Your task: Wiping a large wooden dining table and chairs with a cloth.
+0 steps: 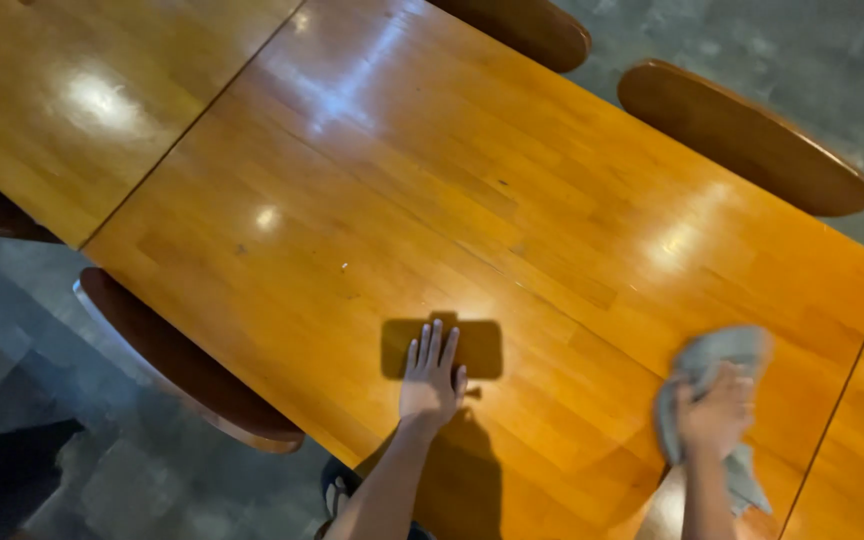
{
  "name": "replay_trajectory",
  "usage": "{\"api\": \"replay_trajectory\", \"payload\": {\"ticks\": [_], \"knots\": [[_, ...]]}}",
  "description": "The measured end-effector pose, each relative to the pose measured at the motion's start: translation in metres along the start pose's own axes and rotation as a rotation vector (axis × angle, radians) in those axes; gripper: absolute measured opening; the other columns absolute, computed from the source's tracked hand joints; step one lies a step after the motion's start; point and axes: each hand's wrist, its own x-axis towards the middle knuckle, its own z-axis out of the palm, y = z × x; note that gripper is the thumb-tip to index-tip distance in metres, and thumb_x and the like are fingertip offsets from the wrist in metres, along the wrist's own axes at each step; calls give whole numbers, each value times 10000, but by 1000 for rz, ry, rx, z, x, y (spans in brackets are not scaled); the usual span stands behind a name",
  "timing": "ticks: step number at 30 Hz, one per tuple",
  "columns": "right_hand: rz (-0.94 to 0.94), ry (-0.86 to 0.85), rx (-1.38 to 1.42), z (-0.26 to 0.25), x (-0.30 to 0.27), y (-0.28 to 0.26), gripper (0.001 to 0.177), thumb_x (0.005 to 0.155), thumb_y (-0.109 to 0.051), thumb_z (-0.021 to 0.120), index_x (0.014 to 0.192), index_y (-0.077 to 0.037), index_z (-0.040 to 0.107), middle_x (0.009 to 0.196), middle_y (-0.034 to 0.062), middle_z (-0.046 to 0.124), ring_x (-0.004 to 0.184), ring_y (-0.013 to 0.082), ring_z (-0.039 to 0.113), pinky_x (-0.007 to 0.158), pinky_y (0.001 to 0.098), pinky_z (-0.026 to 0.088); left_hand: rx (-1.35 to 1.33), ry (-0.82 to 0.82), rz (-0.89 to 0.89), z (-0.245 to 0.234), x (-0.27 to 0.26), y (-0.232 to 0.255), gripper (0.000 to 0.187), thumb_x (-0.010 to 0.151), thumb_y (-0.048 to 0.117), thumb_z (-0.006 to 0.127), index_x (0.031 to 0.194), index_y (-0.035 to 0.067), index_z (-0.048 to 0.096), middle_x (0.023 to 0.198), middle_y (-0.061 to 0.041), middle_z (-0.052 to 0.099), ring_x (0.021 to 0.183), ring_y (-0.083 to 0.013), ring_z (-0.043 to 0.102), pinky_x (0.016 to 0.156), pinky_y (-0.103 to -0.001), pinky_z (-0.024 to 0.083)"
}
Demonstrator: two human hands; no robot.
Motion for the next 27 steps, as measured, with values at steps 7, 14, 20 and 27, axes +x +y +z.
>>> {"api": "replay_trajectory", "payload": {"ticks": [7,14,20,27], "knots": [[109,145,-41,98,167,-111,1003,1018,-674,532,1604,98,274,1725,261,234,1612,457,170,1325,583,117,-49,-11,-52,-3,1,3,691,955,345,539,1571,100,343,1655,-220,254,1522,-389,249,1222,-523,209],[-610,-133,49,85,27,-404,879,880,-571,539,1602,-112,334,1680,131,288,1552,355,212,1231,533,115,-64,37,-9,-7,0,2,708,936,334,545,1573,83,367,1632,-243,281,1503,-411,265,1212,-534,201],[-801,-257,200,30,-46,-347,710,916,-450,633,1529,-157,428,1643,77,374,1539,275,290,1256,484,187,-6,-135,14,21,-3,-9,583,999,346,472,1474,11,432,1595,-257,340,1514,-432,250,1236,-552,164],[-10,187,-103,66,-45,5,860,911,-462,614,1644,-72,393,1681,216,374,1545,419,330,1228,572,268,-4,-1,55,33,-1,-13,610,1010,296,422,1535,-6,351,1614,-235,315,1511,-390,227,1214,-530,157]]}}
